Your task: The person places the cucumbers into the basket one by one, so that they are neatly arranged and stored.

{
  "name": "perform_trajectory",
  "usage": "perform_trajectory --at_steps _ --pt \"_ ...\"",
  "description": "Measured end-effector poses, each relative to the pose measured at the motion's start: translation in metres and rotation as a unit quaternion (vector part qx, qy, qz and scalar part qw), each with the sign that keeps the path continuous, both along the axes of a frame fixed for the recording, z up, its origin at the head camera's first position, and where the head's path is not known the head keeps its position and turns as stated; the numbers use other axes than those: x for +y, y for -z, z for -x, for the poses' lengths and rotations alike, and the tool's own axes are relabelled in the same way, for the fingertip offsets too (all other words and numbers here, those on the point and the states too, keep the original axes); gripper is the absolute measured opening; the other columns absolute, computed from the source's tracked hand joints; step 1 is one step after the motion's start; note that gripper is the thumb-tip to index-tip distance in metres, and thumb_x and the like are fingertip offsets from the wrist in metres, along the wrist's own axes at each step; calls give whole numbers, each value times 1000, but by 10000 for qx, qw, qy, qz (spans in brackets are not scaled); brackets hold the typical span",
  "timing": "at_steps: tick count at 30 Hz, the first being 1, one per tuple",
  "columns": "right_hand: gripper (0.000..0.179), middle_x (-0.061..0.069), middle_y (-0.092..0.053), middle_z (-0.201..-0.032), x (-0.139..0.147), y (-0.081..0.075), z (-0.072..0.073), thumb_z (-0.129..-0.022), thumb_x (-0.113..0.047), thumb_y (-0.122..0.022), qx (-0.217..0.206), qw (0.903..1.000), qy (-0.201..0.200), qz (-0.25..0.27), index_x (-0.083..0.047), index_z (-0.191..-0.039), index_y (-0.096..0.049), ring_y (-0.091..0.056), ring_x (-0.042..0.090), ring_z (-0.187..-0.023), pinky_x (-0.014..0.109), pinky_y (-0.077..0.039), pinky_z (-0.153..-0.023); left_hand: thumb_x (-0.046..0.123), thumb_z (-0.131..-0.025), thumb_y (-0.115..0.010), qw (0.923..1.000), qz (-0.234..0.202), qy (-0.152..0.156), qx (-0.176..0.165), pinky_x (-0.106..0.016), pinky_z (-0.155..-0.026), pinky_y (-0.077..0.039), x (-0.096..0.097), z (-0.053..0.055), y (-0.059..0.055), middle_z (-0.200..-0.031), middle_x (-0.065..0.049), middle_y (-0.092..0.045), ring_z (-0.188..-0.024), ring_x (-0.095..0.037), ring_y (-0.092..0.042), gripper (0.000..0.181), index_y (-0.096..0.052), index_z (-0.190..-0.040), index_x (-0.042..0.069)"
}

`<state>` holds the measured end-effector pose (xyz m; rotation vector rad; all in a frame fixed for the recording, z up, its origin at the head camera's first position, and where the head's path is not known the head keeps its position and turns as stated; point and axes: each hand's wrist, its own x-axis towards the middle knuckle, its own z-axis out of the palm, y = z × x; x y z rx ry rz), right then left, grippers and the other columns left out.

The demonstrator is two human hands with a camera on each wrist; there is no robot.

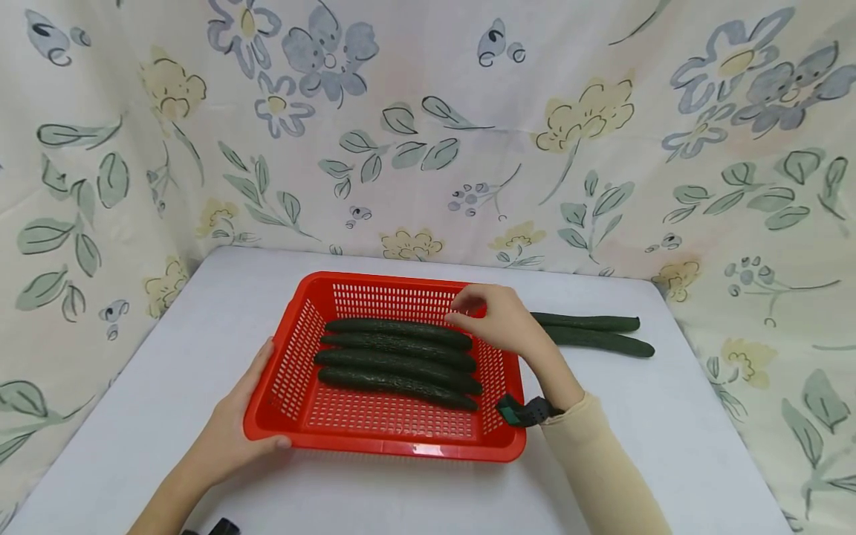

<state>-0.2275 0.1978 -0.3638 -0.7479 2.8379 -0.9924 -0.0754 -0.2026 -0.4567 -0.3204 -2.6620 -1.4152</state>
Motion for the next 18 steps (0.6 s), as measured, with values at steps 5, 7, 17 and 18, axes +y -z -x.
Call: perform_trajectory --at_steps 5,7,17,18 --pt "19 1 -77 -99 29 0 -7 -99 -31 -77 -52 9983 446 358 -15 -108 -78 -67 23 -101 49 -54 -88 33 -71 -96 10000 30 -59 -66 -25 -82 -59 0 -1 0 -175 -11 -25 -136 -36 -53 133 -10 -172 32" --pt "21 2 -76 -102 39 0 -10 -99 -33 -76 -74 9971 632 406 -15 -110 -77 -66 25 -104 50 -53 -89 33 -71 -96 10000 32 -58 -66 -25 -82 -59 0 -1 0 -175 -12 -25 -136 -36 -53 133 -10 -172 32" --pt "32 9 -76 -109 81 13 -24 -101 -35 -74 70 9910 1287 371 -9 -120 -74 -67 26 -105 43 -54 -88 33 -71 -97 9999 2 -65 -121 -24 -82 -59 1 -1 0 -175 -10 -24 -137 -36 -53 133 -9 -172 34" --pt "33 10 -76 -110 85 15 -26 -101 -34 -74 78 9904 1331 373 -8 -121 -74 -67 25 -105 40 -54 -87 34 -71 -97 9999 5 -65 -127 -24 -82 -59 1 -1 -1 -175 -10 -24 -137 -37 -53 133 -9 -172 34"
